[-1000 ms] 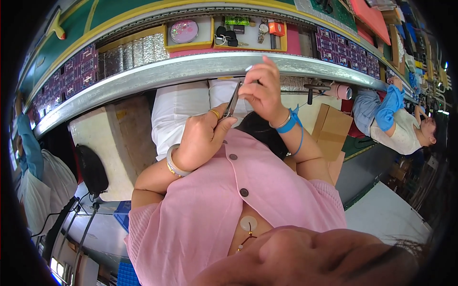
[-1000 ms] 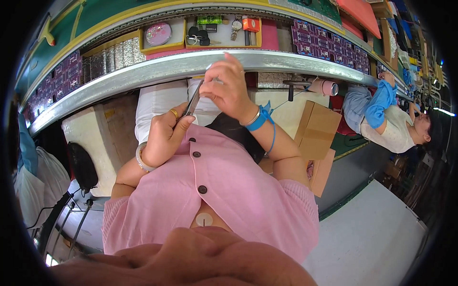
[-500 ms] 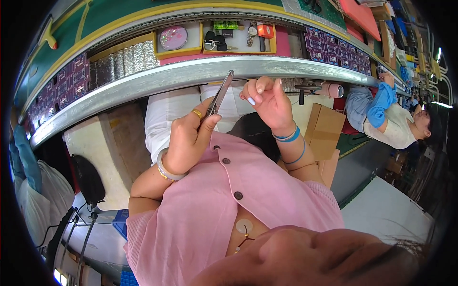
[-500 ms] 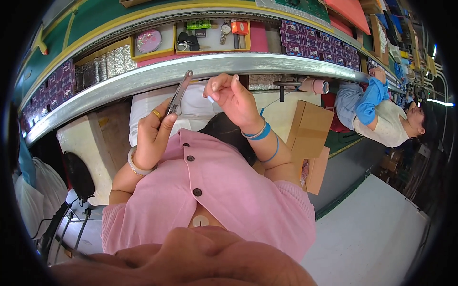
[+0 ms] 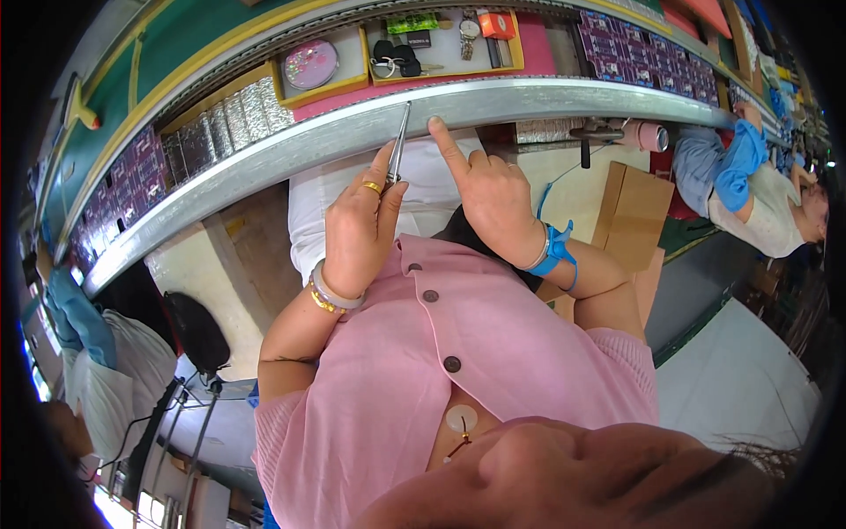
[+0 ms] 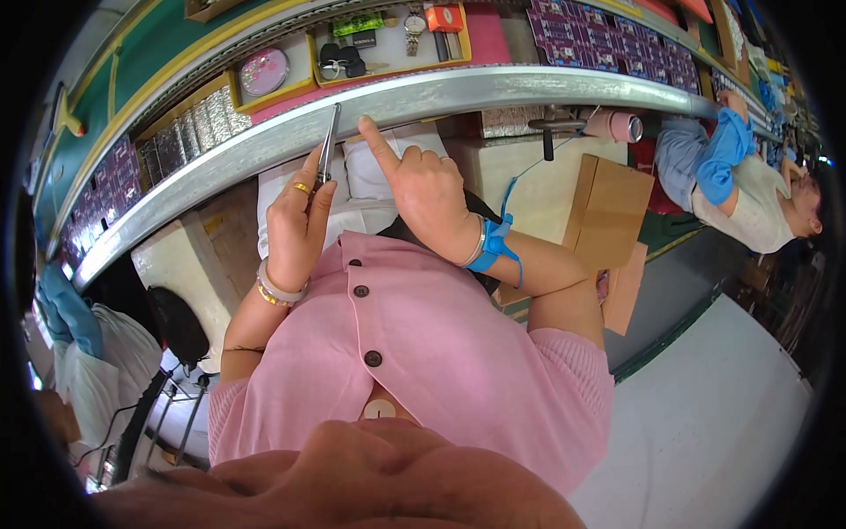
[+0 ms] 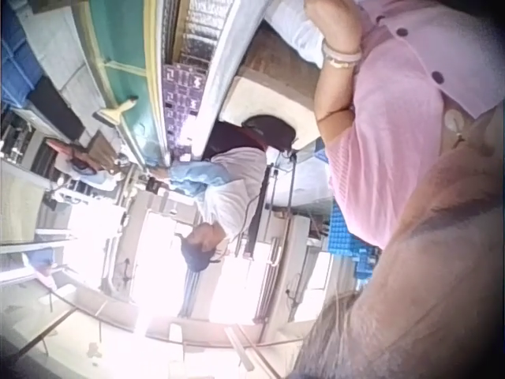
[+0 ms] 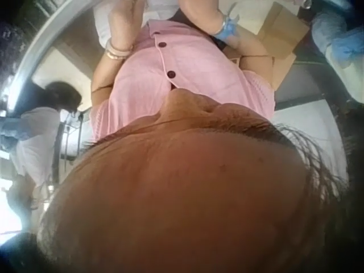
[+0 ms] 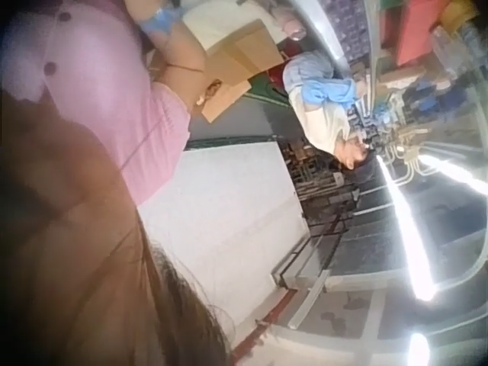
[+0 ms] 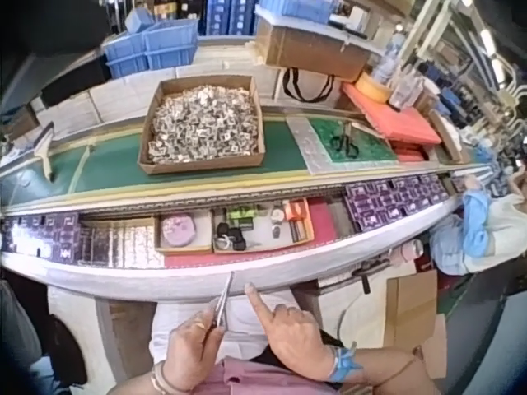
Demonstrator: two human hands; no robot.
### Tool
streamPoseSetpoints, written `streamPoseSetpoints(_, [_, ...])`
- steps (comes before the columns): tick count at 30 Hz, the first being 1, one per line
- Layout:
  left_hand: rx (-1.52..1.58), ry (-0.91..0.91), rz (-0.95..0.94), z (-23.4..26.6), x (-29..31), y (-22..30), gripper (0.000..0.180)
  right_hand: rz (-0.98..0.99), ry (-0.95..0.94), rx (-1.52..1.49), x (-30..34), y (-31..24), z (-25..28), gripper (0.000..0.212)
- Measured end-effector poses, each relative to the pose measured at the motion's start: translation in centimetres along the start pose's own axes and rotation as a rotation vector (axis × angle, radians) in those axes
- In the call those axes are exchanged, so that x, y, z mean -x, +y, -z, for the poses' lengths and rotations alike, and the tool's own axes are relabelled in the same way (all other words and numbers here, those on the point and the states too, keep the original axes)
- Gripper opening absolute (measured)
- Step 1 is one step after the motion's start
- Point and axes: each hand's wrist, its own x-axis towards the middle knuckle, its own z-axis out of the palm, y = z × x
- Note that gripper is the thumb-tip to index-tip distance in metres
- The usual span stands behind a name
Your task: The person assembles small electronic components onto a PCB by hand, using pliers to manipulate the components, then inspects the assembled PCB.
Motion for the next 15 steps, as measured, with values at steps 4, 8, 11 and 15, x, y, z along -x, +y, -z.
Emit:
streamPoseSetpoints(4, [-0.029, -0.055, 0.020, -0.7, -1.2, 0.6, 0.044, 0.002, -0.007, 0.027, -0.5, -0.3, -0.1, 0.076])
streamPoseSetpoints(8, [-0.047, -0.069, 0.008, -1.2, -1.3, 1.0, 0.045, -0.010, -0.003, -0.001, -0.5, -0.5, 0.2, 0.073])
streamPoseSetpoints(11, [-0.119, -0.079, -0.020, -1.2, -1.7, 1.4, 0.047, -0.003, 0.032, -0.086, -0.6, -0.3, 0.2, 0.070])
streamPoseSetpoints(15, [-0.355, -0.085, -0.116, -1.5, -2.5, 1.7, 0.049, -0.016, 0.033, -0.155, -0.8, -0.4, 0.4, 0.066])
